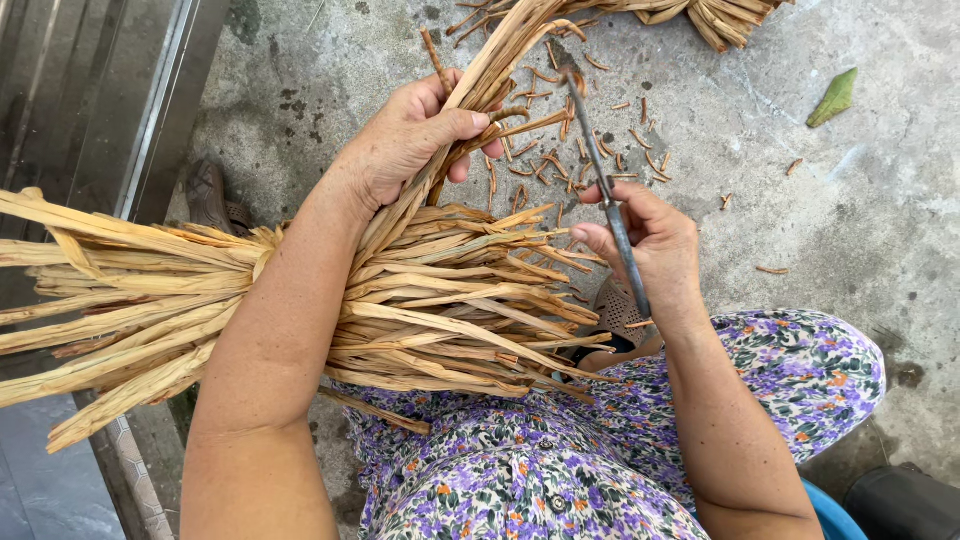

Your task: The person sits on a low stool and uses shears to trim the ends of a bundle of dried plant stalks. They repeatedly adjust the bundle and cut protruding tips, letting the trimmings fall onto the floor.

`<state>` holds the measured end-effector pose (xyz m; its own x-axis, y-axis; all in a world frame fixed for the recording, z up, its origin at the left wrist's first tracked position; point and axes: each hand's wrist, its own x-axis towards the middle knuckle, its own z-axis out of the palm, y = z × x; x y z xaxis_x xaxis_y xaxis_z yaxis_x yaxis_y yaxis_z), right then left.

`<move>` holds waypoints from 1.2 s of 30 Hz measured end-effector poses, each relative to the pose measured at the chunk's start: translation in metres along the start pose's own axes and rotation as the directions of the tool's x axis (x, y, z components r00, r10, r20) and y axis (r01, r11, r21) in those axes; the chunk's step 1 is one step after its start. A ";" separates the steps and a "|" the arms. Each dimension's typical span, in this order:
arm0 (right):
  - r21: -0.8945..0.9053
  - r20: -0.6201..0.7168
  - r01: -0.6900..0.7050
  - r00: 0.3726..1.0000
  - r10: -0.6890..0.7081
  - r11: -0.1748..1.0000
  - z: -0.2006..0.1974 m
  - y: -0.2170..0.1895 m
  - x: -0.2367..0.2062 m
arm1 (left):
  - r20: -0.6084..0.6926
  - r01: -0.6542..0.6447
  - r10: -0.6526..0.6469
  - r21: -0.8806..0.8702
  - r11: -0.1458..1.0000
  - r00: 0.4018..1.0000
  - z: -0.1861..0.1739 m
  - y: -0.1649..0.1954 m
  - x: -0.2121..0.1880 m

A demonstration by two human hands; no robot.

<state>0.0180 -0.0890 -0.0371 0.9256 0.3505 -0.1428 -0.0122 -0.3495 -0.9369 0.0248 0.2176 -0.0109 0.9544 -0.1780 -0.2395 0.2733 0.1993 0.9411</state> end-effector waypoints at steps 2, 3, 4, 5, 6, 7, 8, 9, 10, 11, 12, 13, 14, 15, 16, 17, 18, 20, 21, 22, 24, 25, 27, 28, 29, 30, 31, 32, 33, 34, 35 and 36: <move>0.073 -0.022 -0.022 0.999 0.024 0.997 -0.004 -0.002 0.000 | -0.019 0.007 -0.008 -0.032 0.999 1.000 -0.002 -0.002 0.001; 0.110 -0.030 -0.034 0.999 0.038 0.993 -0.004 -0.003 -0.001 | -0.029 0.012 -0.014 -0.060 0.998 0.999 -0.002 -0.003 0.001; 0.077 -0.016 0.062 0.998 -0.061 0.995 -0.005 -0.005 -0.002 | -0.036 0.015 -0.018 -0.086 0.996 0.999 -0.004 -0.004 0.002; 0.046 0.000 0.159 0.987 -0.159 0.986 -0.005 -0.007 -0.004 | -0.049 0.015 -0.020 -0.096 0.995 0.999 -0.004 -0.006 0.004; 0.017 0.020 0.254 0.967 -0.254 0.967 -0.006 -0.010 -0.006 | -0.062 0.016 -0.023 -0.106 0.994 0.998 -0.004 -0.007 0.006; -0.050 0.048 0.257 0.966 -0.255 0.965 -0.004 -0.011 -0.007 | -0.077 0.017 -0.026 -0.118 0.993 0.997 -0.005 -0.009 0.007; -0.116 0.077 0.261 0.964 -0.253 0.958 0.000 -0.013 -0.009 | -0.078 0.011 -0.021 -0.131 0.991 0.997 -0.006 -0.009 0.007; -0.180 0.106 0.264 0.963 -0.248 0.948 0.003 -0.014 -0.011 | -0.079 0.005 -0.017 -0.145 0.989 0.997 -0.006 -0.010 0.007; -0.189 0.114 0.312 0.949 -0.295 0.931 0.006 -0.015 -0.010 | -0.077 0.001 -0.013 -0.157 0.988 0.997 -0.006 -0.010 0.007; -0.198 0.120 0.360 0.932 -0.342 0.912 0.011 -0.015 -0.007 | -0.082 -0.008 -0.005 -0.162 0.987 0.997 -0.006 -0.010 0.007; -0.207 0.127 0.407 0.913 -0.388 0.890 0.014 -0.016 -0.005 | -0.086 -0.017 0.002 -0.168 0.986 0.996 -0.005 -0.010 0.007; -0.212 0.126 0.371 0.928 -0.351 0.904 0.015 -0.018 -0.005 | -0.089 -0.026 0.011 -0.175 0.984 0.996 -0.004 -0.009 0.006; -0.217 0.125 0.336 0.941 -0.315 0.917 0.017 -0.019 -0.005 | -0.094 -0.018 0.002 -0.171 0.985 0.996 -0.004 -0.008 0.007; -0.222 0.124 0.300 0.952 -0.278 0.928 0.018 -0.020 -0.005 | -0.100 -0.011 -0.006 -0.168 0.986 0.995 -0.004 -0.007 0.006; -0.267 0.115 0.252 0.967 -0.228 0.930 0.019 -0.022 -0.005 | -0.108 -0.002 -0.016 -0.166 0.986 0.994 -0.003 -0.006 0.006; -0.308 0.104 0.200 0.979 -0.176 0.930 0.019 -0.023 -0.004 | -0.114 -0.008 -0.012 -0.177 0.984 0.993 -0.003 -0.005 0.006; -0.349 0.091 0.146 0.988 -0.122 0.926 0.019 -0.024 -0.005 | -0.119 -0.013 -0.009 -0.188 0.982 0.993 -0.003 -0.004 0.006; -0.368 0.101 0.182 0.983 -0.155 0.912 0.017 -0.027 -0.004 | -0.125 -0.020 -0.006 -0.205 0.979 0.992 -0.001 -0.005 0.008; -0.377 0.106 0.202 0.979 -0.175 0.904 0.017 -0.028 -0.004 | -0.128 -0.023 -0.004 -0.209 0.978 0.992 0.000 -0.005 0.009; -0.395 0.110 0.221 0.975 -0.193 0.892 0.016 -0.029 -0.004 | -0.131 -0.025 -0.003 -0.214 0.976 0.991 0.001 -0.006 0.010; -0.430 0.121 0.258 0.966 -0.228 0.865 0.017 -0.030 -0.004 | -0.125 -0.032 0.014 -0.143 0.989 0.992 0.001 -0.007 0.010; -0.433 0.114 0.260 0.965 -0.234 0.863 0.017 -0.030 -0.004 | -0.123 -0.034 0.021 -0.109 0.993 0.992 0.002 -0.009 0.010; -0.438 0.099 0.266 0.964 -0.248 0.859 0.018 -0.029 -0.003 | -0.107 -0.023 0.014 -0.084 0.996 0.994 0.004 -0.010 0.012; -0.350 0.083 0.229 0.973 -0.214 0.908 0.020 -0.028 -0.002 | -0.098 -0.018 0.012 -0.069 0.997 0.995 0.004 -0.010 0.013; -0.258 0.069 0.191 0.981 -0.179 0.947 0.023 -0.027 -0.001 | -0.102 -0.028 0.023 -0.046 0.999 0.994 0.004 -0.010 0.013; -0.163 0.058 0.150 0.988 -0.142 0.975 0.024 -0.025 -0.001 | -0.105 -0.038 0.036 -0.023 0.999 0.994 0.004 -0.010 0.014; -0.181 0.048 0.133 0.991 -0.127 0.974 0.024 -0.024 0.000 | -0.109 -0.049 0.048 -0.001 0.999 0.993 0.003 -0.009 0.014; -0.198 0.038 0.117 0.993 -0.111 0.973 0.025 -0.023 0.001 | -0.121 -0.056 0.058 0.025 0.998 0.991 0.002 -0.008 0.013; -0.214 0.029 0.098 0.995 -0.094 0.972 0.026 -0.022 0.001 | -0.132 -0.061 0.067 0.050 0.997 0.989 0.001 -0.008 0.011; -0.208 0.030 0.079 0.997 -0.075 0.975 0.025 -0.020 0.001 | -0.145 -0.066 0.076 0.073 0.995 0.987 0.000 -0.008 0.010; -0.202 0.032 0.060 0.998 -0.055 0.978 0.025 -0.020 0.001 | -0.139 -0.056 0.070 0.105 0.993 0.988 0.000 -0.008 0.009; -0.196 0.036 0.041 0.999 -0.034 0.980 0.024 -0.019 0.001 | -0.133 -0.046 0.064 0.136 0.990 0.989 0.000 -0.007 0.008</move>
<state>0.0095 -0.0610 -0.0267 0.9113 0.3933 -0.1221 0.0998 -0.4985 -0.8611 0.0302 0.2152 -0.0195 0.9775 -0.0352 -0.2081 0.2102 0.0746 0.9748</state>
